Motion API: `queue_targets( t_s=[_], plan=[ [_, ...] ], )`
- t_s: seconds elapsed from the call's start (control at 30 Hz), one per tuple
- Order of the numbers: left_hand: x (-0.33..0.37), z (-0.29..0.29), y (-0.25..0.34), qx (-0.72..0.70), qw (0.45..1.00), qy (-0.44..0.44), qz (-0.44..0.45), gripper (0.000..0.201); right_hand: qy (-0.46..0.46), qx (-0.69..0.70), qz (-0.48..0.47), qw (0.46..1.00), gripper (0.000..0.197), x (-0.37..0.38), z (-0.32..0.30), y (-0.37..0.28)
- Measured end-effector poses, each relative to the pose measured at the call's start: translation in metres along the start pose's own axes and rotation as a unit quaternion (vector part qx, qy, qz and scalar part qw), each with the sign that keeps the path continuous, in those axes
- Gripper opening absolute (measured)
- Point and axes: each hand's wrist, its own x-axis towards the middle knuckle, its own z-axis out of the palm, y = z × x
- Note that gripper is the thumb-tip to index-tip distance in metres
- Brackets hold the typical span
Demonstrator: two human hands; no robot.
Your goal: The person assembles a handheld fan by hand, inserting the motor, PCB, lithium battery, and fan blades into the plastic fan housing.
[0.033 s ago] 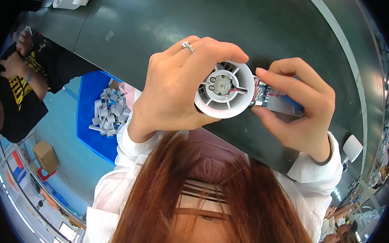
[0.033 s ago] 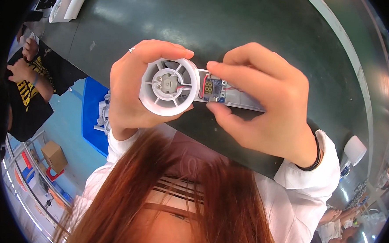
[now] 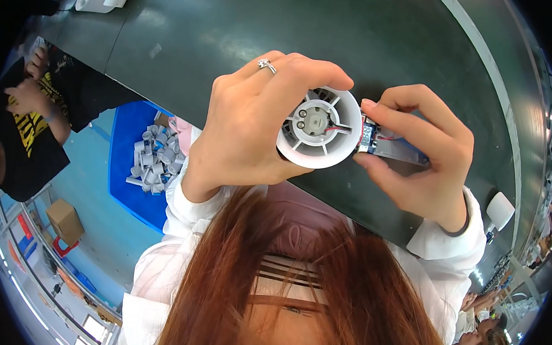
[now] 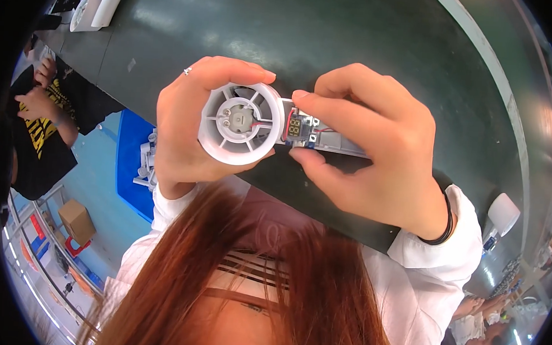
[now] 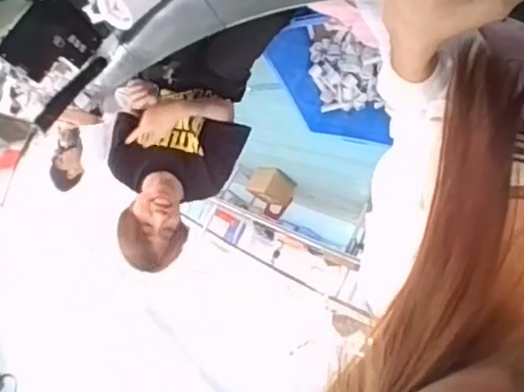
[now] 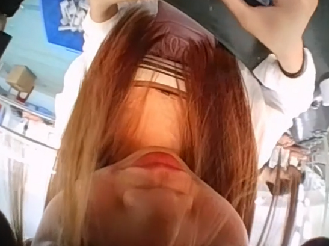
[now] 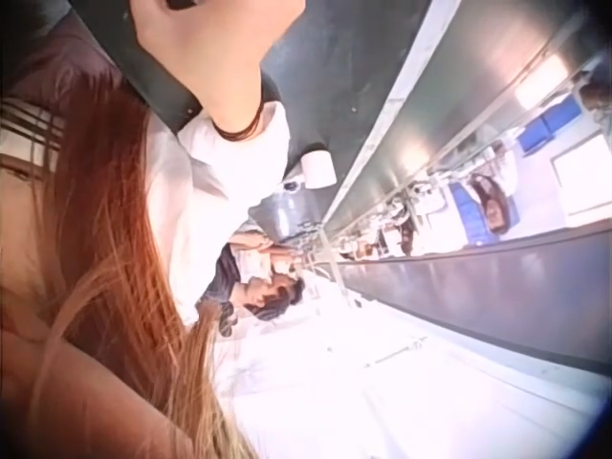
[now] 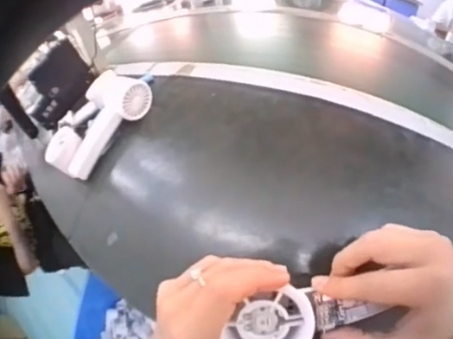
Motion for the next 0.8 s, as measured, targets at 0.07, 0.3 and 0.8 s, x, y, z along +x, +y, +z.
queue_targets(
  t_s=[0.07,0.3,0.8],
  plan=[
    [0.001,-0.008,-0.006,-0.003,1.0,0.005,-0.001,0.062,-0.009,-0.007,0.0,1.0,0.05,0.01,0.002,-0.001],
    [-0.004,-0.015,-0.008,0.005,1.0,-0.001,0.007,0.063,-0.012,-0.019,0.04,0.999,0.049,0.004,0.01,-0.013],
    [0.096,-0.099,0.051,-0.026,1.0,0.0,0.015,0.065,-0.01,0.012,0.125,0.992,0.053,0.096,-0.096,-0.079]
  ],
)
